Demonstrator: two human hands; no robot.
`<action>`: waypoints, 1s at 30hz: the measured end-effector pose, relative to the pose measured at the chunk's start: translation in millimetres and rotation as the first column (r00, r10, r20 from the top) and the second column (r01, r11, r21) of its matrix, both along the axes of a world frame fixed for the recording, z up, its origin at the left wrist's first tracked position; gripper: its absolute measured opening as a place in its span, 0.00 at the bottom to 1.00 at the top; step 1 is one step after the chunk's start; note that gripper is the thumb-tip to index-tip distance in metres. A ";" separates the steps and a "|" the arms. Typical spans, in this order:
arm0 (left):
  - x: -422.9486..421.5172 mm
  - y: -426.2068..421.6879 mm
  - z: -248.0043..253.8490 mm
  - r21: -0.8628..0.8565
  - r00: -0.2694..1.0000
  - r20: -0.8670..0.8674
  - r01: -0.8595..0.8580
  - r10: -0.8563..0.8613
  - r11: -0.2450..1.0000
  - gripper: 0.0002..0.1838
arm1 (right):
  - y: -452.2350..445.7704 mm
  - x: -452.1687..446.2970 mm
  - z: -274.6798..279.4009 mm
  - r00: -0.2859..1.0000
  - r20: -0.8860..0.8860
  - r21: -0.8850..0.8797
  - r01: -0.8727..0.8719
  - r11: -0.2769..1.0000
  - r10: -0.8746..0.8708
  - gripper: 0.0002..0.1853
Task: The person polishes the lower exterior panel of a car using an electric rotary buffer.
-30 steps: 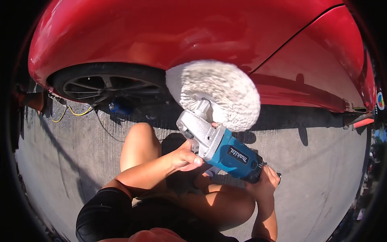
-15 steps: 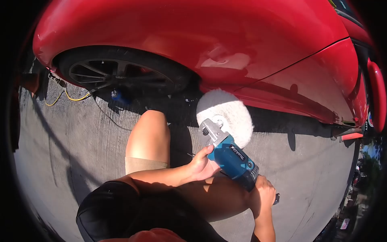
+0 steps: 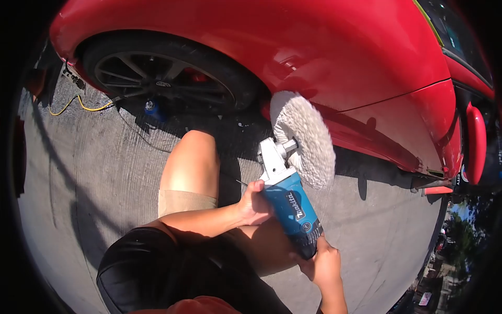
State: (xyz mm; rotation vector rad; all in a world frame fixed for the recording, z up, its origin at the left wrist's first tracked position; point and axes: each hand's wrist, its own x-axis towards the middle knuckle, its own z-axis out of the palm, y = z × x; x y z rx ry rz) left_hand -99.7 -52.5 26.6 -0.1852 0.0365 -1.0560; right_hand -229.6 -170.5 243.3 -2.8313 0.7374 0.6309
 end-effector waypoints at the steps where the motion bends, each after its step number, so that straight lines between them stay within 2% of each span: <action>1: 3.2 2.7 5.5 -0.006 1.000 0.016 -0.021 0.021 1.000 0.50 | 2.5 0.6 0.1 0.998 0.028 -0.030 -0.047 0.998 0.048 0.33; 9: 15.5 13.1 13.8 -0.081 0.996 0.043 -0.080 0.084 0.993 0.51 | 14.2 11.3 21.4 0.981 0.082 -0.064 -0.168 0.984 0.173 0.26; 11: 12.1 9.3 11.9 -0.125 0.987 0.063 -0.139 0.148 0.982 0.50 | 13.4 7.2 21.0 0.976 0.107 -0.055 -0.183 0.981 0.189 0.26; 18: 19.2 24.6 51.3 -0.105 0.949 0.110 -0.285 0.296 0.953 0.46 | 8.3 12.7 24.6 0.950 0.246 0.008 -0.199 0.980 0.191 0.23; 20: 13.5 24.1 46.5 -0.058 0.972 0.152 -0.174 0.181 0.983 0.51 | 1.4 18.1 16.6 0.924 0.344 0.046 -0.196 0.979 0.169 0.22; 21: 10.5 20.0 41.2 -0.033 0.979 0.151 -0.131 0.134 0.991 0.50 | 3.6 20.8 16.7 0.952 0.296 0.047 -0.102 0.994 0.083 0.20; 22: 7.4 16.0 36.0 -0.008 0.985 0.148 -0.087 0.087 0.996 0.49 | 0.1 21.1 14.4 0.957 0.283 0.061 -0.084 0.995 0.063 0.20; 24: 2.2 1.4 25.6 0.042 0.996 0.090 -0.007 0.003 0.999 0.41 | -14.2 16.8 7.7 0.967 0.253 0.087 -0.043 0.995 0.020 0.19; 25: 1.6 -2.2 23.2 0.062 0.999 0.044 0.026 -0.029 0.998 0.33 | -18.2 15.9 6.1 0.981 0.193 0.078 -0.027 0.997 0.012 0.19; 30: -1.3 -21.3 -2.7 0.008 0.992 -0.071 0.106 -0.105 0.994 0.27 | -38.9 0.8 -8.7 0.999 -0.035 -0.010 0.010 1.000 -0.011 0.16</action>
